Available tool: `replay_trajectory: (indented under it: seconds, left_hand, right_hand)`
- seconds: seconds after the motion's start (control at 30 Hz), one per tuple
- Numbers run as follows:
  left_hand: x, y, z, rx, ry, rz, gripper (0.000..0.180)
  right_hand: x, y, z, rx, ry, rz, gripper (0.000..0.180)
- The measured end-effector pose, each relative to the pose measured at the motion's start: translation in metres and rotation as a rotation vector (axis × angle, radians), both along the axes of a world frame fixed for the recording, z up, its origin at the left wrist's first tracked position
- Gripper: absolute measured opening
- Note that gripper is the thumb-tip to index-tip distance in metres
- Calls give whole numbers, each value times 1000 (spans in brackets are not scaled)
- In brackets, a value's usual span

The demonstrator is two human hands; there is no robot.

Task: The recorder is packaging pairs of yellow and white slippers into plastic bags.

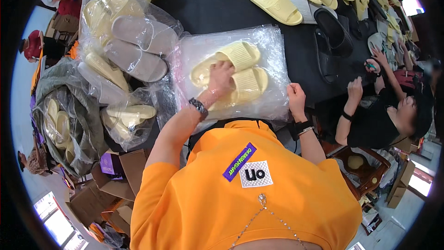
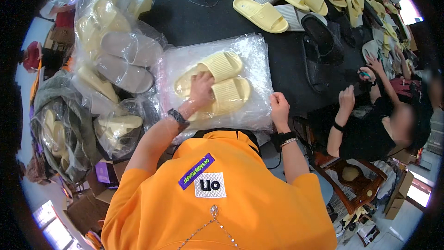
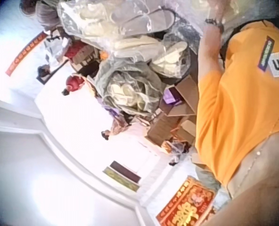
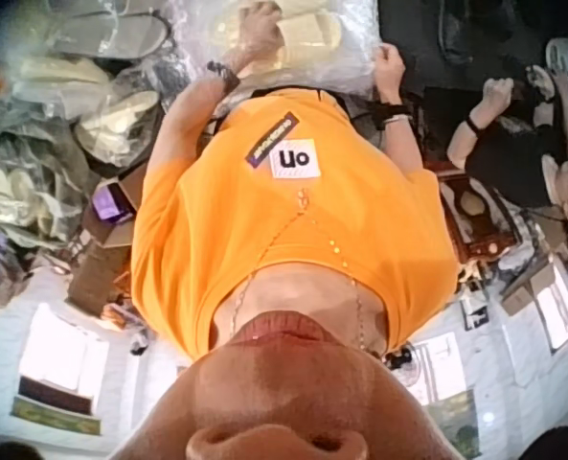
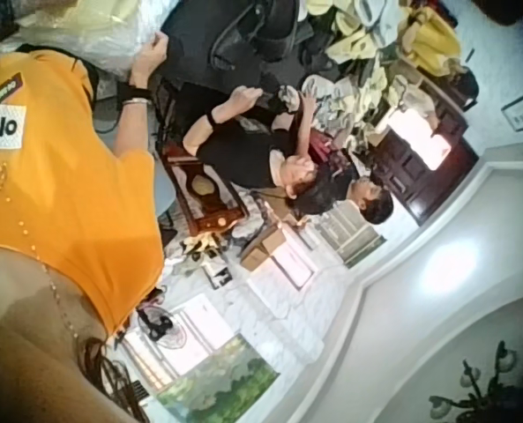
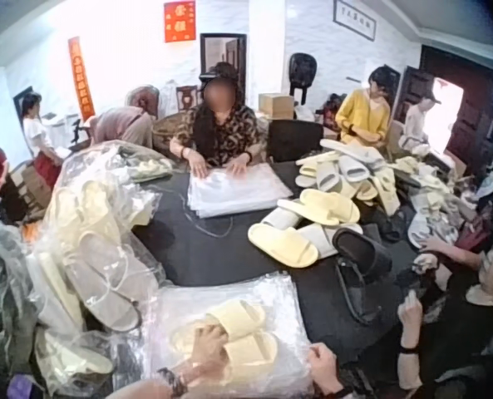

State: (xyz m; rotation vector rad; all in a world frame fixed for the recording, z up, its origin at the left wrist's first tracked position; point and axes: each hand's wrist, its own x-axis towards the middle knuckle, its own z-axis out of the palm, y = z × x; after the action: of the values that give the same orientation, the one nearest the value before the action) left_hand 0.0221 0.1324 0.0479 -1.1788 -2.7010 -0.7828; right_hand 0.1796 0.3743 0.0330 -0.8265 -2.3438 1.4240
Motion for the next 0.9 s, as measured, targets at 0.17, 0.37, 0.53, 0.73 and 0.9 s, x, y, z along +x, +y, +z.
replay_trajectory:
  seconds: [0.17,0.37,0.53,0.73,0.9]
  left_hand:
    - [-4,-64,-27,-117,22,-37,29]
    - [17,-122,-17,-153,114,129,32]
    - [19,-167,-24,-87,-7,481,30]
    - [-1,-168,56,972,-366,670,32]
    - [-8,-176,103,1076,-129,621,36]
  right_hand:
    - [-7,1,-7,1,37,-19,15]
    - [-13,-2,-7,-24,38,-43,14]
    - [-11,7,-20,-15,171,-188,14]
    - [-8,3,14,-213,59,-158,22]
    - [6,-15,21,-295,181,62,34]
